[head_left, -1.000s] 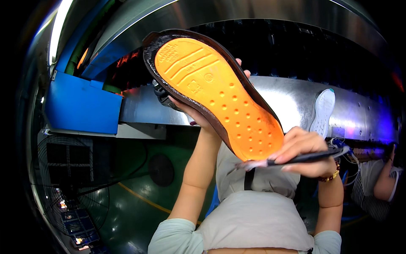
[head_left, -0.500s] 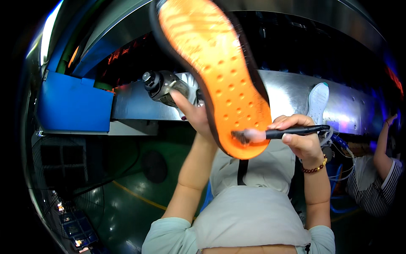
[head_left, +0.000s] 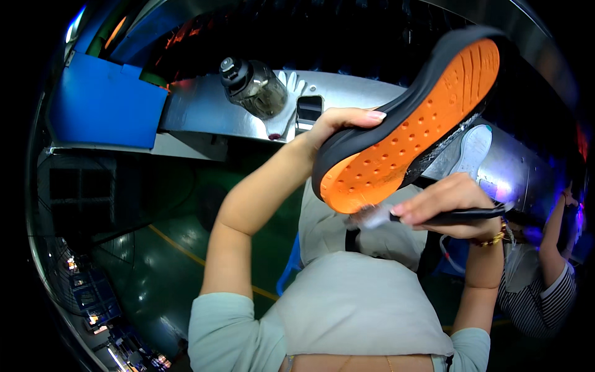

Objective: The person picks up orange and gray shoe soles from a conveyor belt one at a time and applies black paint to the edges using a brush. The person rotates each sole to cover all sides and returns it to the belt after painting.

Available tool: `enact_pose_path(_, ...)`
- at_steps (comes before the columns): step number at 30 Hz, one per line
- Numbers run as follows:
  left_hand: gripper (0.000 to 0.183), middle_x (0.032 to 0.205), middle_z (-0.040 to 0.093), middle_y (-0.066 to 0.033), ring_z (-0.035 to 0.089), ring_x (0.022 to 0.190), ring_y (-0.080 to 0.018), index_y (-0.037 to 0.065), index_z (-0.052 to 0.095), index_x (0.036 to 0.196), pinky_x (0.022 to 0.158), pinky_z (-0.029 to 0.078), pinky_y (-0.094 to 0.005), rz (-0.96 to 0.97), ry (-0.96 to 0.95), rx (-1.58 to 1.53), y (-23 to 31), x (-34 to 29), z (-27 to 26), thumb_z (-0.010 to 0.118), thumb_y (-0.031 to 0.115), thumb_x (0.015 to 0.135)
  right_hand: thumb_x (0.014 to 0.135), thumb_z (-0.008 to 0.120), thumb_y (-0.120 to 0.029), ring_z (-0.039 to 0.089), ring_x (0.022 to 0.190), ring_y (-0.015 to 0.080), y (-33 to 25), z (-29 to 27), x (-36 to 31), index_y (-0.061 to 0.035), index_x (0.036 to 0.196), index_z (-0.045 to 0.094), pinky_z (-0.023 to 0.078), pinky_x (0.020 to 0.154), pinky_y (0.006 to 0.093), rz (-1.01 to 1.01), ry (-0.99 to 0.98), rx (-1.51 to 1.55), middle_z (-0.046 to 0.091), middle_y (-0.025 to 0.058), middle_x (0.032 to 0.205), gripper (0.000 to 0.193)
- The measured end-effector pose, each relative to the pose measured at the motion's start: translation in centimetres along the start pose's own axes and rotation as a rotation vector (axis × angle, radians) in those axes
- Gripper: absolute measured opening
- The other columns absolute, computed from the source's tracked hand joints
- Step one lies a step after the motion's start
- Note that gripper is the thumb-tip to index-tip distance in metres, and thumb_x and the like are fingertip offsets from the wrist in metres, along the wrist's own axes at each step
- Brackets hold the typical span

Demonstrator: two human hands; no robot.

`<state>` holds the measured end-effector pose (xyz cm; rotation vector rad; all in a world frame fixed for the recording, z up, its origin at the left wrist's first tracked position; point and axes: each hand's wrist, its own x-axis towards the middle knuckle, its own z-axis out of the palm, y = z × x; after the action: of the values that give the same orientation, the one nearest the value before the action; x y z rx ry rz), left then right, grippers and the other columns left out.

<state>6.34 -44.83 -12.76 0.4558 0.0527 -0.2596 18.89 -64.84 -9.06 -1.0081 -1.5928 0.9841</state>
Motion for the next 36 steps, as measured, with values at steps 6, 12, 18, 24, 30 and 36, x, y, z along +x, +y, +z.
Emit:
enact_pose_path(6,0.038,0.09,0.061,-0.0121,0.06,0.075,-0.0144,-0.001,0.057,0.1,0.069,0.048,-0.0235,-0.193,0.343,0.43,-0.1,0.8,3.0,0.059,0.028,0.076,0.07,0.063,0.0,0.063,0.082,0.0258,-0.2,-1.4,0.9,0.0004,0.085,0.064,0.051,0.071,0.0299,0.013,-0.133,-0.132,0.063,0.0147,0.091,0.016)
enact_pose_path(12,0.046,0.092,0.06,-0.0116,0.058,0.077,-0.0135,-0.001,0.058,0.101,0.071,0.046,-0.0209,-0.291,0.386,0.487,0.3,0.0,3.4,0.063,0.035,0.073,0.069,0.062,0.0,0.063,0.083,0.0255,-2.4,-3.2,1.7,0.0013,0.086,0.064,0.05,0.071,0.0293,0.101,-0.233,-0.227,0.063,0.0158,0.092,0.017)
enact_pose_path(18,0.047,0.098,0.059,-0.0123,0.058,0.082,-0.0152,-0.002,0.057,0.103,0.074,0.046,-0.0236,-0.322,0.454,0.537,0.8,-1.8,3.0,0.064,0.032,0.072,0.07,0.062,-0.002,0.062,0.084,0.0239,-3.1,-3.5,0.4,-0.0011,0.084,0.064,0.05,0.072,0.029,0.23,-0.329,-0.359,0.063,0.0141,0.091,0.014)
enact_pose_path(24,0.06,0.121,0.044,-0.0216,0.047,0.109,-0.0204,-0.009,0.033,0.125,0.093,0.034,-0.0271,-0.303,0.253,0.515,1.4,-3.0,2.9,0.05,0.02,0.075,0.064,0.066,0.001,0.064,0.079,0.0236,-0.8,-3.1,-1.9,0.0001,0.083,0.065,0.05,0.066,0.0273,0.116,0.008,-0.211,0.064,0.015,0.088,0.019)
enact_pose_path(30,0.052,0.114,0.051,-0.0185,0.052,0.099,-0.0174,-0.008,0.04,0.12,0.089,0.038,-0.0257,-0.146,0.158,0.202,0.7,-4.8,1.3,0.049,0.021,0.077,0.064,0.067,0.004,0.063,0.081,0.0242,0.2,-3.9,-3.2,0.0006,0.082,0.065,0.05,0.071,0.0292,0.103,0.189,-0.15,0.064,0.0153,0.089,0.019)
enact_pose_path(36,0.066,0.116,0.048,-0.0205,0.052,0.101,-0.018,-0.01,0.03,0.126,0.089,0.037,-0.0225,-0.159,0.128,0.202,0.7,-4.8,0.2,0.051,0.022,0.072,0.064,0.066,0.005,0.063,0.083,0.0248,-0.4,-5.7,-4.3,0.0022,0.084,0.064,0.05,0.073,0.0305,0.104,0.12,-0.207,0.063,0.0161,0.089,0.019)
